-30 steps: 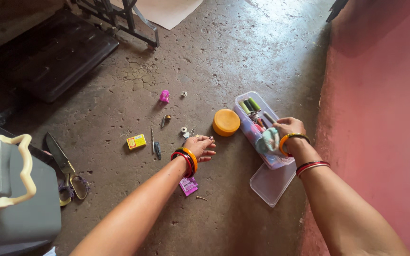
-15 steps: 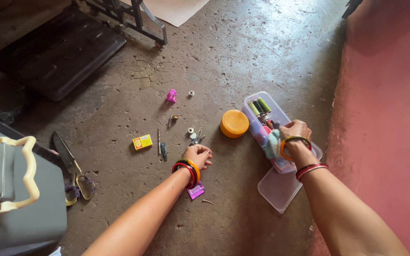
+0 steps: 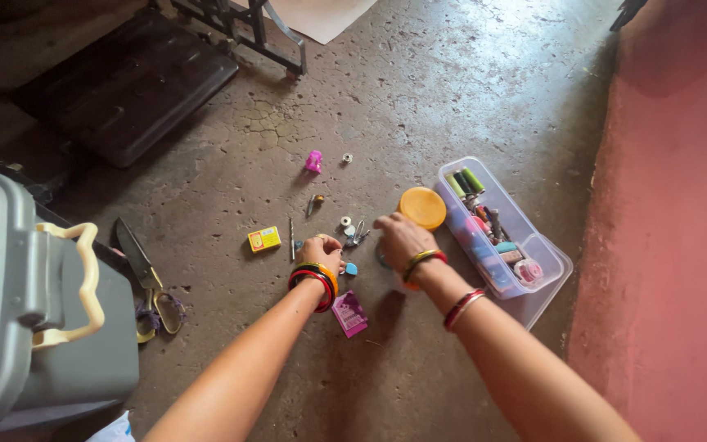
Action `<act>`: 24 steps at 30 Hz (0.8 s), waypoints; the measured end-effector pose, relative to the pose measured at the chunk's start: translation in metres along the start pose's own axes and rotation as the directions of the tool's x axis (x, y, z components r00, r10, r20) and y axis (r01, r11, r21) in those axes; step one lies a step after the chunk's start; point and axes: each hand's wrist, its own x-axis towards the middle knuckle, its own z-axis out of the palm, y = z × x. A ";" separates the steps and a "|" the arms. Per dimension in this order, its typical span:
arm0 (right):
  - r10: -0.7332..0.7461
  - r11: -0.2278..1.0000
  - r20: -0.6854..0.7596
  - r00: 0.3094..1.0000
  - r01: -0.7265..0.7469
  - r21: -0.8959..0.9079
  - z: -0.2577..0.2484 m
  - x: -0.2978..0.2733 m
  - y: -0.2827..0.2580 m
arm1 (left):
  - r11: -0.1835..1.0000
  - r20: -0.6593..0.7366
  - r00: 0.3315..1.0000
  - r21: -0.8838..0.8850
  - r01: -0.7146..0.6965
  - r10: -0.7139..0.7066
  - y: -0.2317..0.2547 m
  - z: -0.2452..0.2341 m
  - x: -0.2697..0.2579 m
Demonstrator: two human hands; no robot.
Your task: The person sits on the floor and wipes various small sewing supplies, including bobbins, a small box, and a pink plastic item, using a light blue cloth. The person places the cleaned items into a clear plastic container and a small yellow container.
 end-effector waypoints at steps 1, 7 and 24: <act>-0.009 1.000 0.028 1.000 0.008 0.017 0.008 0.001 -0.008 | 1.000 0.000 1.000 0.012 -0.004 0.004 0.001 -0.001 -0.002; 0.010 1.000 0.136 0.991 -0.010 0.002 0.037 0.008 -0.022 | 0.999 0.042 0.999 0.035 -0.023 0.021 0.005 0.000 -0.009; -0.046 0.958 -0.303 0.952 0.128 0.255 0.008 -0.042 -0.031 | 0.890 0.433 0.900 -0.392 0.233 -0.045 0.001 0.015 0.007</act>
